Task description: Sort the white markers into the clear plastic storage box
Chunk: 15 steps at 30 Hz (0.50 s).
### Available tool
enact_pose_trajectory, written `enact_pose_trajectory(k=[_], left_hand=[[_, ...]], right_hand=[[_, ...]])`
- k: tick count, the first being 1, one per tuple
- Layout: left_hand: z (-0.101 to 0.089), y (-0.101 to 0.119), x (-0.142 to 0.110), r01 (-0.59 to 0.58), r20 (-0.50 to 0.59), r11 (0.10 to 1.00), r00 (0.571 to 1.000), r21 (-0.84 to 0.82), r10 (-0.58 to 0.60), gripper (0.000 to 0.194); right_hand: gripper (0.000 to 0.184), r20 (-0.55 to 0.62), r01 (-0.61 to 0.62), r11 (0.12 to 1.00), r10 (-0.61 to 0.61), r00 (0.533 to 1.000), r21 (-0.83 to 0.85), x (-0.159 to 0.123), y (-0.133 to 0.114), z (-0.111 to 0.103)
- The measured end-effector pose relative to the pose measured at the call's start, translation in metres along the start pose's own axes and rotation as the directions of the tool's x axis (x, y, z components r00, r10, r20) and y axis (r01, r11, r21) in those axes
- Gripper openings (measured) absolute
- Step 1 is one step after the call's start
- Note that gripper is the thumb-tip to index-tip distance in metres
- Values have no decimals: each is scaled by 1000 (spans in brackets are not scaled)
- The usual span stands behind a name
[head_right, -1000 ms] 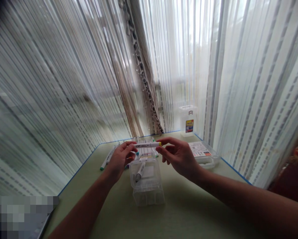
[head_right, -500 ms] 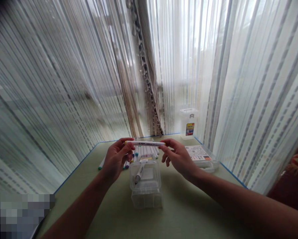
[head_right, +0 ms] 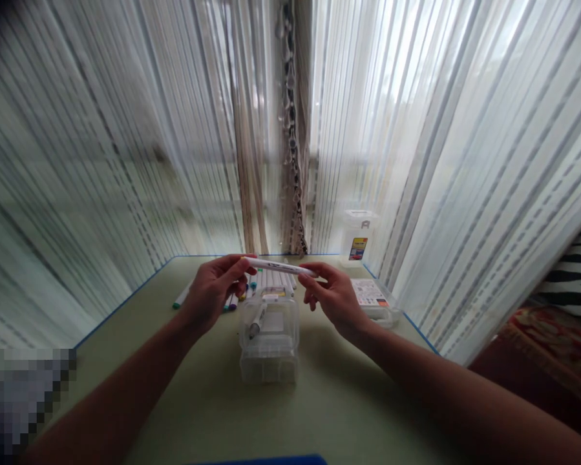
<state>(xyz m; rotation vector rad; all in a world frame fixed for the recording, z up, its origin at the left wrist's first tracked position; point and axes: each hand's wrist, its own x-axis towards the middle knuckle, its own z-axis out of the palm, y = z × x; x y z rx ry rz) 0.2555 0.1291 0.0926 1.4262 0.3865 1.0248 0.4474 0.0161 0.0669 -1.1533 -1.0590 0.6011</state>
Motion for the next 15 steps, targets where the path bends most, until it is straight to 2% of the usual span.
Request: enact_pose_trajectory(k=[4, 9, 15], left_hand=[[2, 0, -3, -49, 43, 999, 998, 22, 48, 31], [6, 4, -9, -58, 98, 998, 993, -4, 58, 30], [6, 4, -9, -62, 103, 998, 993, 9, 61, 28]], right_hand=[[38, 66, -6, 998, 10, 998, -66, 0, 6, 0], [31, 135, 79, 981, -56, 989, -175, 1, 12, 0], [33, 142, 107, 966, -75, 987, -236, 0, 12, -1]])
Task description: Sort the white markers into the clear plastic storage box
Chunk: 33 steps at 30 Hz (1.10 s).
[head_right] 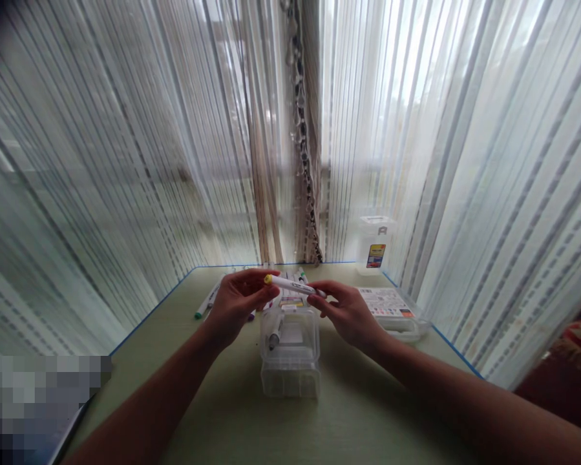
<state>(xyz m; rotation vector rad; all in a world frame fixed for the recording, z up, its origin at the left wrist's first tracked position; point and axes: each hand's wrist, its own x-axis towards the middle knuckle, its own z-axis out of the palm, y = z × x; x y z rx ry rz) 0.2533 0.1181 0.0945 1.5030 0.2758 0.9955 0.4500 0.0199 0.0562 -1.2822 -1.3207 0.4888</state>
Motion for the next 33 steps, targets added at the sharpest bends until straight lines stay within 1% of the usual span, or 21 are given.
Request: enact_pose_trajectory(k=[6, 12, 18, 21, 23, 28, 33], left_hand=[[-5, -4, 2, -1, -19, 1000, 1000, 5, 1, 30], [-9, -6, 5, 15, -77, 1000, 997, 6, -14, 31], [-8, -7, 5, 44, -93, 999, 995, 4, -43, 32], [-9, -8, 5, 45, -103, 999, 994, 20, -42, 29], [-9, -9, 5, 46, -92, 998, 995, 35, -43, 28], [-10, -10, 6, 55, -62, 997, 997, 45, -52, 28], [-9, -12, 7, 75, -100, 994, 993, 76, -68, 31]], right_hand=[[33, -33, 21, 1000, -22, 999, -20, 1, 0, 0], [32, -129, 38, 999, -40, 991, -24, 1, -6, 0], [35, -178, 57, 997, -66, 982, -53, -1, -11, -3], [34, -159, 78, 997, -80, 984, -21, -2, -14, -3], [33, -147, 85, 996, -84, 986, 1, -2, -16, -2], [31, -161, 84, 996, -78, 984, 35, -3, -16, 0], [30, -144, 82, 995, -75, 987, 47, -4, -15, 1]])
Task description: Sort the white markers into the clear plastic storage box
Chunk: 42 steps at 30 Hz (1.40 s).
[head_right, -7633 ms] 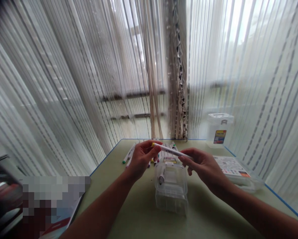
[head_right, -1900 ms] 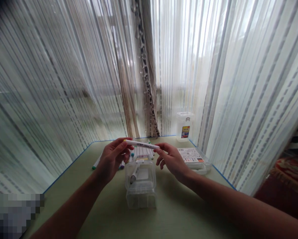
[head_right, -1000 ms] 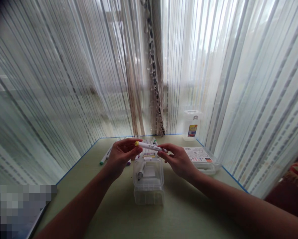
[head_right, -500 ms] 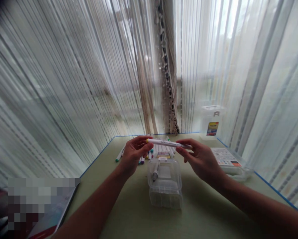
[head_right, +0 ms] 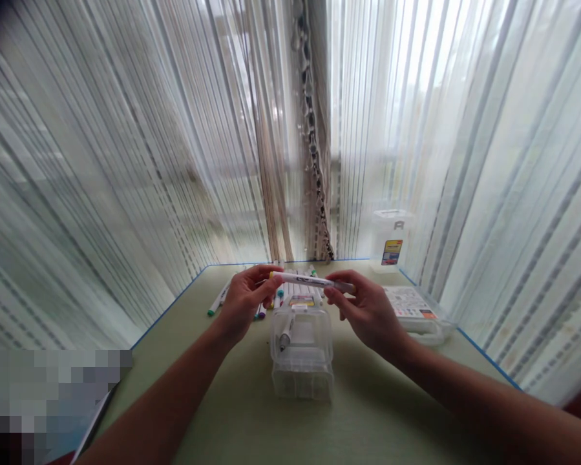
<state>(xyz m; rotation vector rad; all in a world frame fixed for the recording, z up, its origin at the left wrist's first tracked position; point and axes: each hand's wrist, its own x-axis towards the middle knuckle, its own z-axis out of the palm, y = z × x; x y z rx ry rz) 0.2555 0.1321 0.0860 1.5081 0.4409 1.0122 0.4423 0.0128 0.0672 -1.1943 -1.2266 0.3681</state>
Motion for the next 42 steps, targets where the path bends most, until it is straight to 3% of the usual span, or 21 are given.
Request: enact_pose_trajectory(k=[14, 22, 26, 31, 42], left_hand=[[-4, 1, 1, 9, 29, 1000, 1000, 25, -9, 27], [-6, -7, 2, -48, 13, 998, 999, -41, 49, 28], [-4, -3, 0, -54, 90, 994, 994, -99, 63, 24], [-2, 2, -4, -11, 157, 992, 987, -125, 30, 25], [-4, 2, -1, -35, 101, 990, 994, -137, 49, 22]], right_hand=[[30, 23, 8, 998, -6, 1000, -59, -1, 0, -3], [22, 47, 153, 968, -147, 988, -197, 2, 3, -6], [15, 111, 217, 926, -191, 975, -308, 4, 8, -7], [14, 109, 244, 911, -220, 969, -332, 4, 10, -8], [14, 90, 323, 885, -311, 946, -335, 3, 10, -8]])
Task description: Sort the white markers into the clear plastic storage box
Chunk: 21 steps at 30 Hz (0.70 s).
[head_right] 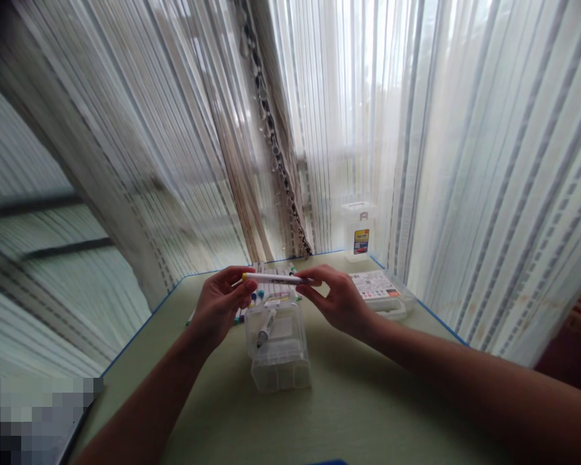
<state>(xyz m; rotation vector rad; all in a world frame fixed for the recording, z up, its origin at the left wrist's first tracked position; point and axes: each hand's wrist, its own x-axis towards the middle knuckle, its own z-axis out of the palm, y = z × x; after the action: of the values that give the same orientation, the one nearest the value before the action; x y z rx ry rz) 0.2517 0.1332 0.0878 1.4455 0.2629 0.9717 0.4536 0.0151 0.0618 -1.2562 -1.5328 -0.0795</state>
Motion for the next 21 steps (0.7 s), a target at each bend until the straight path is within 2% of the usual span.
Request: enact_pose_trajectory(k=[9, 21], left_hand=[[0, 1, 0, 35, 18, 999, 999, -40, -35, 23], [-2, -1, -1, 51, 51, 997, 998, -56, -48, 26]], right_hand=[[16, 18, 26, 1000, -26, 999, 10, 3, -1, 0], [18, 38, 4, 1000, -3, 999, -4, 4, 0, 0]])
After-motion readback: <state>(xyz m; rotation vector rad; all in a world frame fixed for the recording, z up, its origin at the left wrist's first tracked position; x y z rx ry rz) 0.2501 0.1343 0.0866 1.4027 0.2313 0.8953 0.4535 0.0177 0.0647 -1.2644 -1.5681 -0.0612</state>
